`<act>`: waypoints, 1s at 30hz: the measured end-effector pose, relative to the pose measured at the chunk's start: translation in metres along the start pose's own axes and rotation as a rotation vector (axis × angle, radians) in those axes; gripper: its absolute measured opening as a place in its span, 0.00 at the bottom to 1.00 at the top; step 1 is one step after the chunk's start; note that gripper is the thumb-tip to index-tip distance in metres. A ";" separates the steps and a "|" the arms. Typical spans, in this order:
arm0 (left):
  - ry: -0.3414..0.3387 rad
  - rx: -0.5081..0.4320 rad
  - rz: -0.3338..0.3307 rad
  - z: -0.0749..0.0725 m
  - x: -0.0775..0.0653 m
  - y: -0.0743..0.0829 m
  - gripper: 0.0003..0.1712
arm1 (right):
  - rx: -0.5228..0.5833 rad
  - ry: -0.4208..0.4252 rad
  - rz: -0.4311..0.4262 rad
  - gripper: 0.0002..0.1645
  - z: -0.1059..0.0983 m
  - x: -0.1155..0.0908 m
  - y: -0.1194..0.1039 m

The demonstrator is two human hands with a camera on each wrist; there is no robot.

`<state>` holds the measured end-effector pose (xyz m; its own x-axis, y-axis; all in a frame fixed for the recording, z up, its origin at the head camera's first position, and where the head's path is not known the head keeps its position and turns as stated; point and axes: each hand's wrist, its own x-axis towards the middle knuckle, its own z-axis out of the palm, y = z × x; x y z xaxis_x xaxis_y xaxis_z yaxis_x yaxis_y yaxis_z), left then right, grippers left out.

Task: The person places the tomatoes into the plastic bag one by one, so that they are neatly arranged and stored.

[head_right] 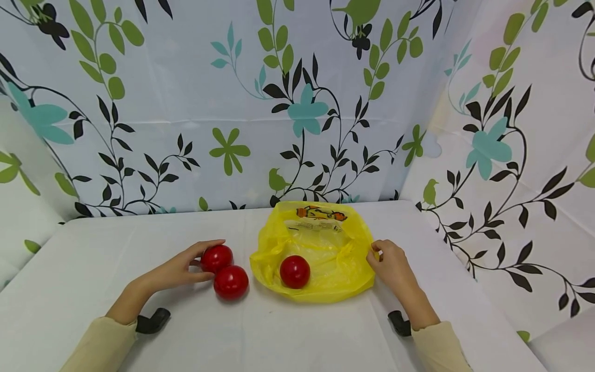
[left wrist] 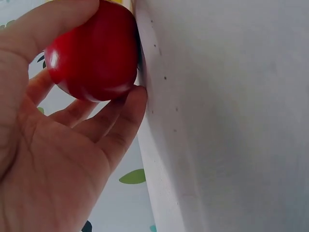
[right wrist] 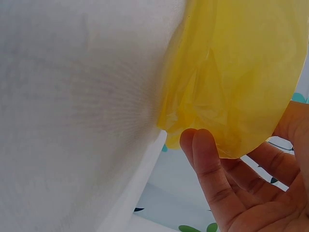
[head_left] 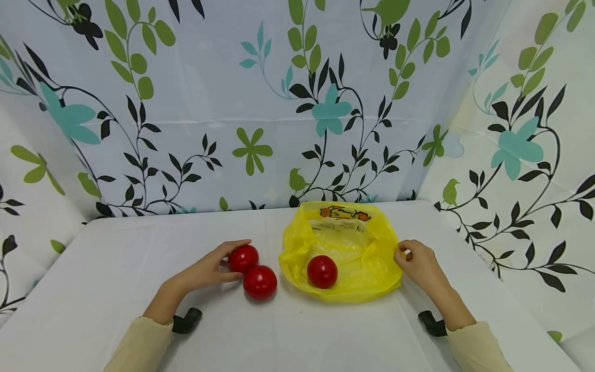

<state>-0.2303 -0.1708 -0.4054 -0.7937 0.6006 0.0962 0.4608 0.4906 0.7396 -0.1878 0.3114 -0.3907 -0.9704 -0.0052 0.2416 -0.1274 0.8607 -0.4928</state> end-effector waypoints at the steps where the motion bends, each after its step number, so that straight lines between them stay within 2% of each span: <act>1: 0.002 0.006 -0.001 0.000 0.000 0.000 0.43 | 0.000 0.000 -0.001 0.16 0.000 0.000 0.000; 11: 0.010 0.032 0.004 0.001 0.002 0.000 0.42 | -0.003 0.016 -0.047 0.14 0.000 -0.002 0.000; 19: 0.063 0.047 -0.002 0.001 0.002 0.000 0.42 | -0.010 0.016 -0.051 0.15 0.001 0.000 0.001; 30: 0.098 0.080 -0.040 0.002 0.003 0.003 0.42 | -0.013 0.008 -0.053 0.15 0.001 0.000 0.000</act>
<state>-0.2306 -0.1668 -0.4043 -0.8456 0.5164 0.1352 0.4547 0.5641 0.6893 -0.1883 0.3108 -0.3913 -0.9606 -0.0468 0.2741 -0.1758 0.8661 -0.4680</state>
